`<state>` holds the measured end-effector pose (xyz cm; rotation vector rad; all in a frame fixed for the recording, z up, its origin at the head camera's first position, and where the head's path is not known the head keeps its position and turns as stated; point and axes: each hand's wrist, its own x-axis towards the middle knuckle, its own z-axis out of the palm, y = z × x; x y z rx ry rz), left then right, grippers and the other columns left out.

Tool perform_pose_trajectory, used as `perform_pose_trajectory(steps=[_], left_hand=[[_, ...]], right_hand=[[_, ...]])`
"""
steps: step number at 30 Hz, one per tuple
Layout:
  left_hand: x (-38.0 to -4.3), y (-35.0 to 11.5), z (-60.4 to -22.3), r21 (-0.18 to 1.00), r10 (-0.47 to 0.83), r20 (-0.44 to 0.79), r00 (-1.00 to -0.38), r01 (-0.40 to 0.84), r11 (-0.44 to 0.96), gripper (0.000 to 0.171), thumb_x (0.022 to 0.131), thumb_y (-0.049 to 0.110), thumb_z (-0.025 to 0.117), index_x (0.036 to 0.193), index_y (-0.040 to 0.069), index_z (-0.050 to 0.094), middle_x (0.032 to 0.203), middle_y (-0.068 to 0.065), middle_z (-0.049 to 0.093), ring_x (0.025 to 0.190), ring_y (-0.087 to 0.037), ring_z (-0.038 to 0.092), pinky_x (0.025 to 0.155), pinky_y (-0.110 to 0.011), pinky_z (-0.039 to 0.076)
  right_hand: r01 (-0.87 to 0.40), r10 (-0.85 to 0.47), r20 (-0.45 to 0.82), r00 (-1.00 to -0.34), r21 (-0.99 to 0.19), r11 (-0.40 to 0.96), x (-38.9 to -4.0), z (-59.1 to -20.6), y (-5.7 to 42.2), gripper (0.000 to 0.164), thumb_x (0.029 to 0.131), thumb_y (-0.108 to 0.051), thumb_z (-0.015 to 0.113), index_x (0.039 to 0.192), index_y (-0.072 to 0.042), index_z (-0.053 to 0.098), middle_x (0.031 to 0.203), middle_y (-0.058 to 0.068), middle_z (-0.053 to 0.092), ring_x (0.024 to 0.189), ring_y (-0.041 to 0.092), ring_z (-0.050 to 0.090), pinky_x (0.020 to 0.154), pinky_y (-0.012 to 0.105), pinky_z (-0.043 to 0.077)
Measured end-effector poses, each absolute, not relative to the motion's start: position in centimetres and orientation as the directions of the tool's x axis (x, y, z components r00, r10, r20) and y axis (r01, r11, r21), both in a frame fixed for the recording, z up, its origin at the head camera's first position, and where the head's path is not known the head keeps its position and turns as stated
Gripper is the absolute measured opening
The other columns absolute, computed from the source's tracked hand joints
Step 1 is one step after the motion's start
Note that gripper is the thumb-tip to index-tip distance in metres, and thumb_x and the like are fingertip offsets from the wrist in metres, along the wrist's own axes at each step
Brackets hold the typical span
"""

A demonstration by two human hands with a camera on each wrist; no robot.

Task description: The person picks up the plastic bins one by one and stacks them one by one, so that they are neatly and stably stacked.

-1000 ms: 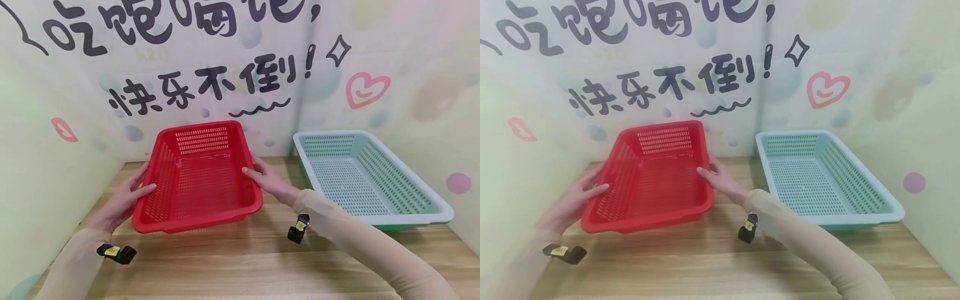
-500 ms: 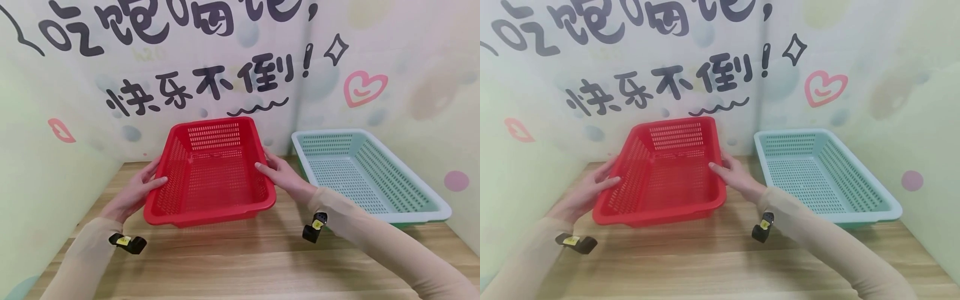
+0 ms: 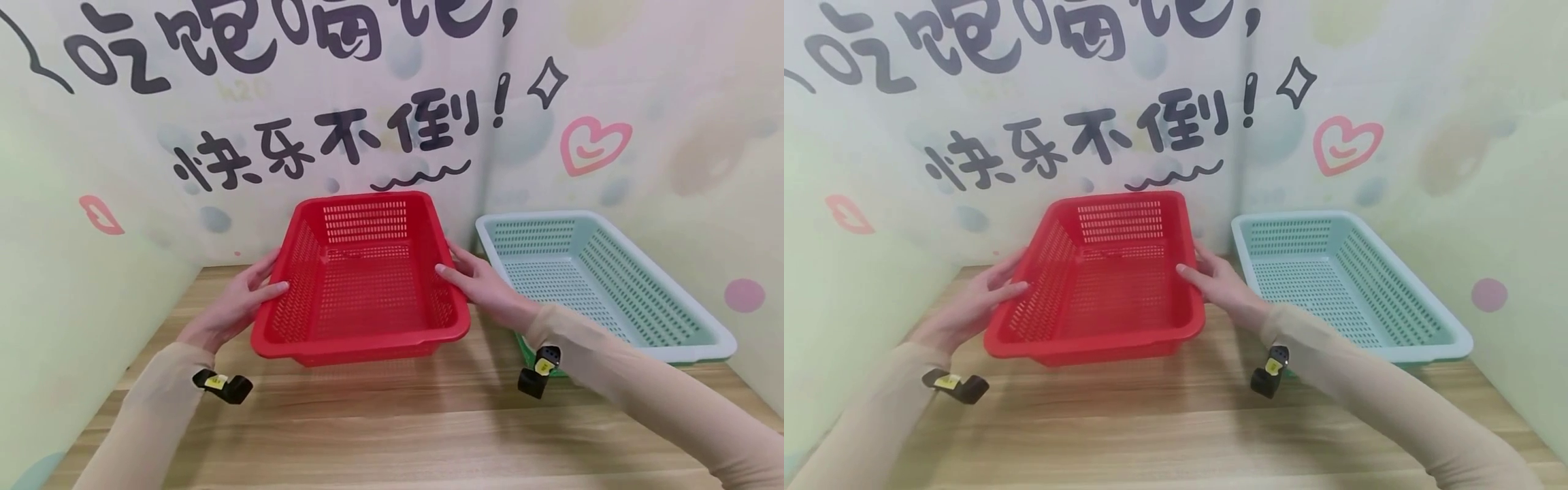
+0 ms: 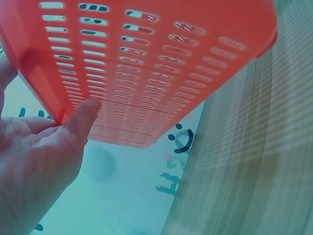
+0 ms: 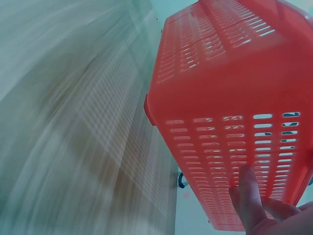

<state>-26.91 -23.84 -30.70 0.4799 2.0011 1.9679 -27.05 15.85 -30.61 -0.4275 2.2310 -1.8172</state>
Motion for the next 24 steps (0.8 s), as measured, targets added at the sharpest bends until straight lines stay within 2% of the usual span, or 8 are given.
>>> perform_pose_trajectory(steps=[5,10,18,24], left_hand=[[-27.4,-23.2,-30.6,0.999,0.459,0.025,-0.888,0.037,0.018,0.072,0.098,0.008,0.053,0.157,0.019,0.013,0.148,-0.022,0.028,0.107,-0.029,0.061,0.08,-0.043,0.055],[-27.9,-22.3,-30.5,0.999,0.502,0.043,-0.864,0.054,0.007,0.072,0.098,0.008,0.053,0.156,0.017,0.013,0.149,-0.022,0.028,0.113,-0.032,0.056,0.084,-0.042,0.054],[-28.4,-20.9,-30.3,0.995,0.532,0.101,-0.841,0.096,-0.038,0.073,0.097,0.005,0.053,0.156,0.01,0.01,0.157,-0.015,0.017,0.132,-0.034,0.035,0.093,-0.034,0.049],[-28.6,-19.6,-29.9,0.995,0.563,0.1,-0.82,0.072,-0.072,0.074,0.096,0.004,0.054,0.156,0.009,0.01,0.157,-0.013,0.016,0.137,-0.034,0.028,0.097,-0.032,0.046]], right_hand=[[-0.046,-0.358,-0.007,-0.934,-0.989,0.139,-26.8,-30.6,16.8,0.072,0.097,-0.027,0.059,0.156,-0.024,0.018,0.138,0.02,0.048,0.105,0.037,0.063,0.083,0.041,0.054],[-0.017,-0.358,-0.031,-0.933,-0.991,0.129,-26.4,-30.2,18.1,0.072,0.097,-0.028,0.059,0.156,-0.028,0.018,0.138,0.019,0.047,0.106,0.04,0.062,0.082,0.044,0.054],[-0.004,-0.344,-0.057,-0.937,-0.985,0.173,-25.9,-29.4,19.9,0.076,0.096,-0.029,0.06,0.156,-0.03,0.013,0.142,0.017,0.044,0.111,0.037,0.06,0.086,0.042,0.052],[-0.012,-0.342,-0.047,-0.939,-0.985,0.17,-25.3,-28.5,21.3,0.075,0.096,-0.029,0.06,0.156,-0.029,0.014,0.142,0.018,0.043,0.11,0.035,0.061,0.085,0.044,0.053]])
